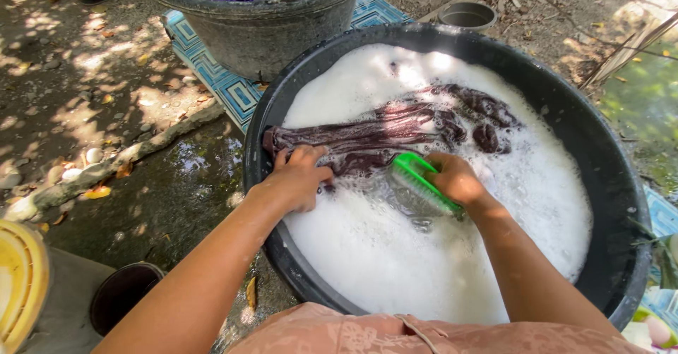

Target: The person washes clothes in a basin of soapy water by hand and using a green brush to scrub the fabric.

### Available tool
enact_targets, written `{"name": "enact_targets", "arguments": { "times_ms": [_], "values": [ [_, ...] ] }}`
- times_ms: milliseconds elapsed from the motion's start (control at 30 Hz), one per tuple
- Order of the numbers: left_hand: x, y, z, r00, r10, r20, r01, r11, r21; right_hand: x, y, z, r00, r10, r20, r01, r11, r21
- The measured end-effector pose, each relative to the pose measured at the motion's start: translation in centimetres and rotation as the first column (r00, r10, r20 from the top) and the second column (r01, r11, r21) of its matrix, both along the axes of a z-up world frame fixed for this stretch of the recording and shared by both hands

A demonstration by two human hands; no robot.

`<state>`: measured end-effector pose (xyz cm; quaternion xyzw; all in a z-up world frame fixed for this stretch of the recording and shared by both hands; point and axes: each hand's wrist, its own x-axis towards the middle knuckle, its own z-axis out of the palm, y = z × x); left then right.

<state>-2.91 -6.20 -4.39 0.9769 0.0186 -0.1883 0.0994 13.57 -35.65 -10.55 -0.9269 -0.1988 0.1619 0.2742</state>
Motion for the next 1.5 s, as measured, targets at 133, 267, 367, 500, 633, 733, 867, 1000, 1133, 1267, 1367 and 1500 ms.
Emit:
{"name": "enact_targets", "arguments": {
  "times_ms": [133,267,367,500,633,733,867,1000,1133,1267,1367,1500],
  "values": [
    [0.1,-0.7,0.4,0.983,0.123,0.133,-0.114,0.991,-0.072,-0.5,0.1,0.7,0.986,-0.097,0.136,0.085,0.992,0.093],
    [0.5,-0.4,1.0,0.899,0.391,0.197,-0.344,0.909,-0.233,-0.9,0.4,2.1,0.993,-0.091,0.074,0.086,0.994,0.065],
    [0.9,-0.5,0.3,0.915,0.360,0.183,-0.334,0.929,-0.159,-0.3,0.5,1.4,0.995,-0.060,0.084,0.059,0.998,0.008],
    [0.9,-0.3,-0.2,0.942,0.280,0.184,-0.256,0.956,-0.143,0.9,-0.1,0.2,0.993,-0.036,0.116,0.043,0.997,-0.060],
    [1.3,-0.4,-1.0,0.943,0.304,0.133,-0.278,0.943,-0.185,0.3,0.4,2.0,0.993,-0.093,-0.066,0.089,0.994,-0.059],
    [1.6,-0.3,-1.7,0.938,0.314,0.151,-0.274,0.932,-0.237,-1.5,0.9,4.5,0.994,-0.018,-0.109,0.020,1.000,0.011],
    [1.7,-0.2,-1.9,0.930,0.363,0.063,-0.331,0.898,-0.291,-3.4,2.1,5.8,0.945,0.070,-0.320,-0.027,0.990,0.137],
    [2.2,-0.2,-1.9,0.902,0.405,0.149,-0.308,0.846,-0.436,-4.5,3.9,4.4,0.889,0.266,-0.373,-0.214,0.961,0.175],
    [3.2,0.4,-1.9,0.841,0.540,0.039,-0.338,0.579,-0.742,-4.6,4.5,3.4,0.901,0.395,-0.180,-0.365,0.914,0.177],
    [2.8,0.1,-1.0,0.824,0.521,-0.224,-0.304,0.073,-0.950,-4.6,4.9,4.7,0.954,0.242,-0.178,-0.245,0.970,0.004],
    [2.3,-1.5,0.5,0.890,0.391,-0.234,-0.195,-0.138,-0.971,-4.9,4.4,4.5,0.939,0.228,-0.258,-0.205,0.972,0.112],
    [3.3,-3.6,5.0,0.970,0.241,-0.029,0.054,-0.333,-0.942,-4.1,4.3,2.9,0.898,0.264,-0.351,-0.199,0.957,0.210]
  ]
}}
